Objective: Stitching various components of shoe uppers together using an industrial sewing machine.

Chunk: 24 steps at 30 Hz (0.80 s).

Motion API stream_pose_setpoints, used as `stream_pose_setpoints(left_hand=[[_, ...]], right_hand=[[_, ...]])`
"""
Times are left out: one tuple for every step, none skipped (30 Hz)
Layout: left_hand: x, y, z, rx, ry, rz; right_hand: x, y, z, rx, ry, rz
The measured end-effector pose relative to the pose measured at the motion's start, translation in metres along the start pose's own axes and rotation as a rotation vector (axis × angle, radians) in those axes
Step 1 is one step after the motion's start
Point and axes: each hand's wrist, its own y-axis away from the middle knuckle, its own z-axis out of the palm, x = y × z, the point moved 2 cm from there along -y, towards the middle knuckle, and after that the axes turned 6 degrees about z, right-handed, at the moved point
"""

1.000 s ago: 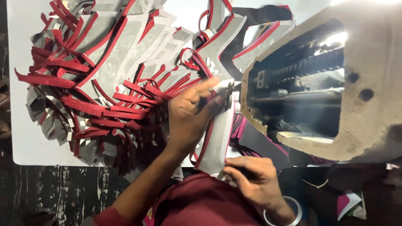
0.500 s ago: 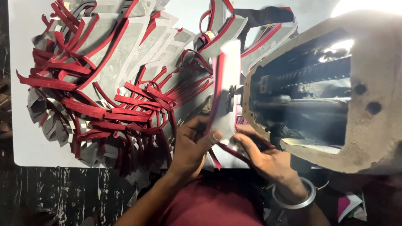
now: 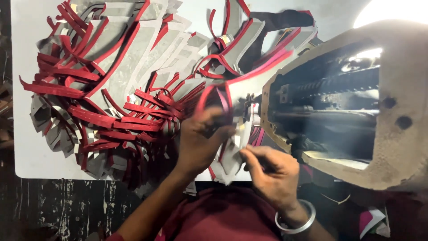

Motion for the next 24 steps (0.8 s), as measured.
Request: stream_pose_setpoints(left_hand=[[-0.004, 0.005, -0.007, 0.0, 0.001, -0.001], [-0.009, 0.01, -0.013, -0.056, -0.079, -0.054], [-0.015, 0.014, -0.02, -0.112, -0.158, -0.105], [-0.013, 0.015, -0.022, -0.111, -0.158, -0.104], [-0.011, 0.016, -0.023, -0.143, -0.2, -0.116], [-0.01, 0.017, -0.025, -0.174, -0.242, -0.128], [-0.011, 0.016, -0.025, -0.175, -0.241, -0.127], [-0.012, 0.015, -0.026, -0.195, -0.222, -0.142], [-0.013, 0.013, -0.025, -0.214, -0.202, -0.156], [-0.014, 0.011, -0.024, -0.216, -0.201, -0.154], [-0.014, 0.008, -0.022, -0.213, -0.174, -0.142], [-0.014, 0.005, -0.02, -0.21, -0.148, -0.13], [-0.013, 0.003, -0.015, -0.21, -0.148, -0.13], [-0.013, 0.0, -0.01, -0.175, -0.023, -0.145], [-0.012, -0.004, -0.006, -0.141, 0.102, -0.16], [-0.013, -0.006, -0.002, -0.141, 0.102, -0.159], [-0.014, -0.008, 0.002, -0.092, 0.166, -0.159], [-0.015, -0.01, 0.005, -0.043, 0.23, -0.159], [-0.017, -0.012, 0.009, -0.043, 0.229, -0.16], [-0.017, -0.013, 0.011, 0.011, 0.333, -0.15], [-0.018, -0.016, 0.014, 0.063, 0.438, -0.139], [-0.019, -0.018, 0.015, 0.06, 0.436, -0.139], [-0.019, -0.023, 0.016, 0.088, 0.486, -0.142], [-0.02, -0.028, 0.016, 0.116, 0.536, -0.145]], right_hand=[[-0.001, 0.002, 0.001, 0.0, 0.001, 0.001], [-0.002, 0.004, 0.002, -0.019, 0.023, -0.043], [-0.004, 0.006, 0.004, -0.04, 0.046, -0.087], [-0.005, 0.006, 0.004, -0.04, 0.046, -0.088], [-0.006, 0.005, 0.004, -0.055, 0.028, -0.103], [-0.007, 0.005, 0.004, -0.069, 0.011, -0.118], [-0.007, 0.003, 0.003, -0.068, 0.011, -0.119], [-0.007, 0.002, 0.003, -0.083, -0.006, -0.103], [-0.007, -0.001, 0.003, -0.098, -0.022, -0.087], [-0.007, -0.002, 0.004, -0.097, -0.022, -0.088], [-0.005, -0.003, 0.004, -0.099, -0.066, -0.016], [-0.003, -0.005, 0.005, -0.1, -0.109, 0.056], [-0.001, -0.006, 0.006, -0.1, -0.11, 0.056], [0.002, -0.008, 0.007, -0.084, -0.158, 0.149], [0.005, -0.01, 0.008, -0.067, -0.206, 0.241], [0.008, -0.013, 0.007, -0.067, -0.206, 0.24], [0.012, -0.016, 0.006, -0.072, -0.22, 0.283], [0.015, -0.02, 0.005, -0.078, -0.233, 0.325], [0.012, -0.023, 0.005, -0.078, -0.234, 0.325], [0.009, -0.026, 0.005, -0.09, -0.231, 0.365], [0.005, -0.03, 0.005, -0.101, -0.228, 0.404], [0.003, -0.03, 0.005, -0.099, -0.23, 0.402], [0.001, -0.032, 0.007, -0.087, -0.245, 0.421], [-0.001, -0.033, 0.009, -0.075, -0.26, 0.44]])
